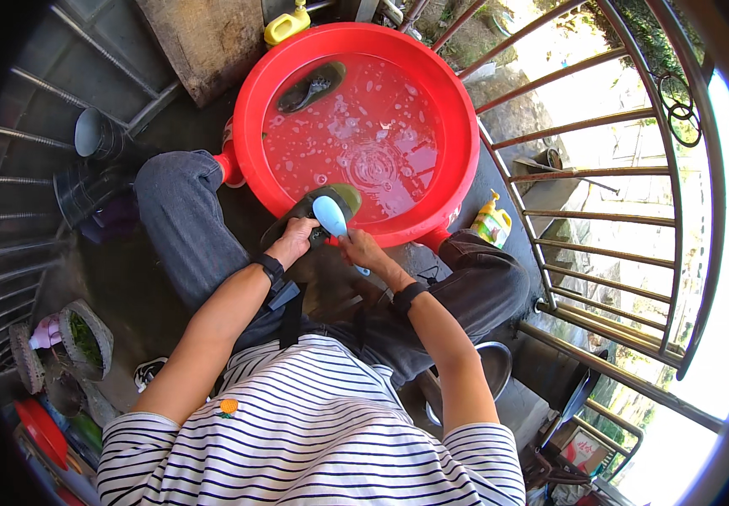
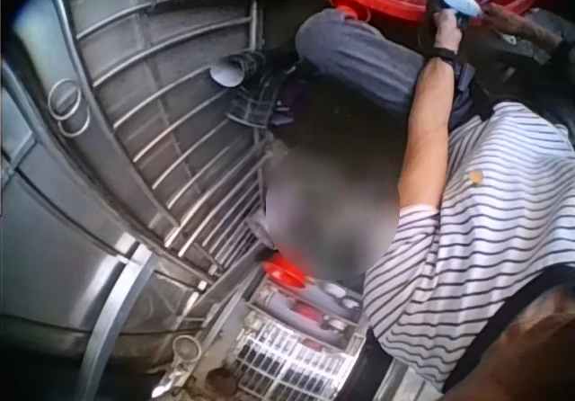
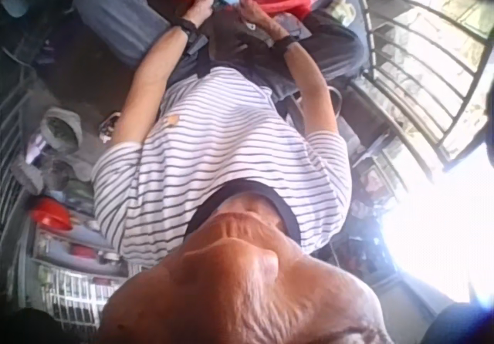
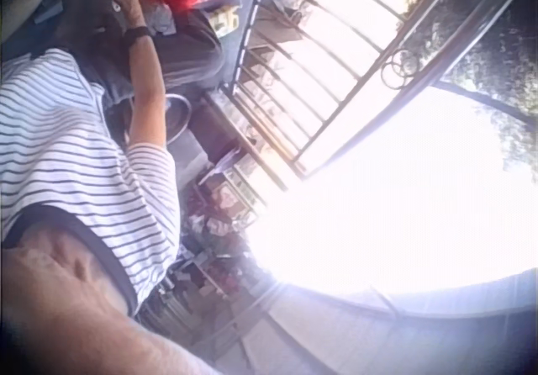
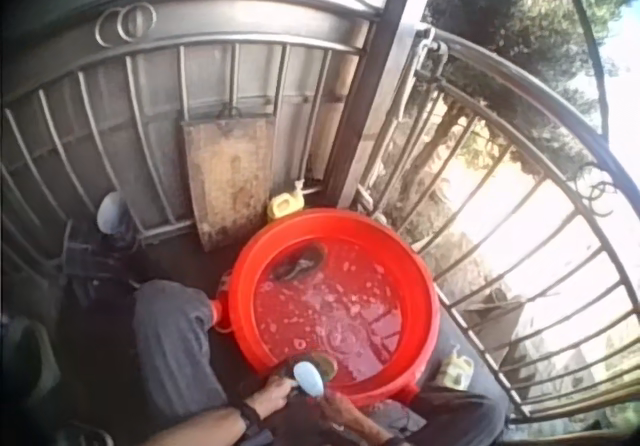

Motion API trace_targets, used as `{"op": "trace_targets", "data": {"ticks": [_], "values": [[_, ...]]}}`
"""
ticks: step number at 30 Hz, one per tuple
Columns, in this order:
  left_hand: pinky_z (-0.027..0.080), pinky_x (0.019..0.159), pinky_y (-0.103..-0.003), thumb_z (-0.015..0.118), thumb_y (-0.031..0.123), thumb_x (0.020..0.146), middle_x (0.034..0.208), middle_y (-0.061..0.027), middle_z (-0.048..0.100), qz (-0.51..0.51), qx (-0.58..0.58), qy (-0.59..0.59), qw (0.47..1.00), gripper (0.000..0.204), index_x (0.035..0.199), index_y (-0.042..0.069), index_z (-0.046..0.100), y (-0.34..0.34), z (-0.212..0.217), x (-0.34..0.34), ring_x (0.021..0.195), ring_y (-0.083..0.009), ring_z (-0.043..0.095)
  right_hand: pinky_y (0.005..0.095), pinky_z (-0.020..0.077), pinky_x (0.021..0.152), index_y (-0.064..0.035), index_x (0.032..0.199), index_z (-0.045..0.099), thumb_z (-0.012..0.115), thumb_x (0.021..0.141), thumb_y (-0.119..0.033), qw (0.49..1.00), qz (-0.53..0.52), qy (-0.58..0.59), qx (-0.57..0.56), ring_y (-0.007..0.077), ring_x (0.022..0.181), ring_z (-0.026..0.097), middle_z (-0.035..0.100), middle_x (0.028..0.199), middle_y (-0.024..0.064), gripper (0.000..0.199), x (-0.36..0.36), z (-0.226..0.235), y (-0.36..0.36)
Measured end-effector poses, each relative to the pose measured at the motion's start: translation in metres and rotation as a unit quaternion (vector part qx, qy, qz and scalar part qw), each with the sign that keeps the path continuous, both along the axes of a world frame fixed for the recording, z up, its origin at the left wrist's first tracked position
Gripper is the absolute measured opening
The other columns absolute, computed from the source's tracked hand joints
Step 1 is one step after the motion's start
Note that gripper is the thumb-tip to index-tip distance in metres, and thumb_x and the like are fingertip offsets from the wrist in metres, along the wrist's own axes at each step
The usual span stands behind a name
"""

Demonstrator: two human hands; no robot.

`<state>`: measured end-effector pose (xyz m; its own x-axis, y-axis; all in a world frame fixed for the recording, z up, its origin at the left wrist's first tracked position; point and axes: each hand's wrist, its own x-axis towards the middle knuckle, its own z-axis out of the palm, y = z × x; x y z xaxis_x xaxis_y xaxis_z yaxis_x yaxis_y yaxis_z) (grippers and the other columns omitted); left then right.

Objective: The person scrubs a green shoe with a brush in a red basin of soapy water. They rotate the shoe to clean the sole, sides, and upper, then rinse it in the basin.

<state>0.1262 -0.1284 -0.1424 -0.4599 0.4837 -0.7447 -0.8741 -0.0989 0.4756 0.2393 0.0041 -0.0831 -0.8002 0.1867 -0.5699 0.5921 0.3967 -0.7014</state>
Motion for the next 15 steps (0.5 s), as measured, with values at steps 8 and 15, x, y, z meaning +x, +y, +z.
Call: {"op": "trace_targets", "data": {"ticks": [8,15], "values": [[0.046,0.066,-0.033,0.065,0.001,0.074,0.079,-0.0073,0.062,-0.024,-0.102,0.107,0.989,0.014,0.087,-0.005,0.062,-0.002,0.001,0.006,0.07,-0.0171,0.057,0.0503,0.0458,0.074,0.0013,0.098,0.059,0.053,0.088,-0.037,0.968,-0.047,0.002,0.248,0.0433,0.086,0.06,0.063,0.085,0.0266,0.041,-0.017,0.014,-0.002],[0.048,0.072,-0.032,0.065,-0.001,0.074,0.088,-0.0081,0.063,-0.058,-0.12,0.155,0.979,0.02,0.094,-0.002,0.062,-0.004,0.008,0.002,0.082,-0.018,0.06,0.0523,0.0465,0.07,0.003,0.092,0.056,0.055,0.088,-0.036,0.989,-0.046,0.05,0.13,0.0454,0.079,0.06,0.062,0.079,0.0282,0.039,-0.019,0.016,-0.033]]}}
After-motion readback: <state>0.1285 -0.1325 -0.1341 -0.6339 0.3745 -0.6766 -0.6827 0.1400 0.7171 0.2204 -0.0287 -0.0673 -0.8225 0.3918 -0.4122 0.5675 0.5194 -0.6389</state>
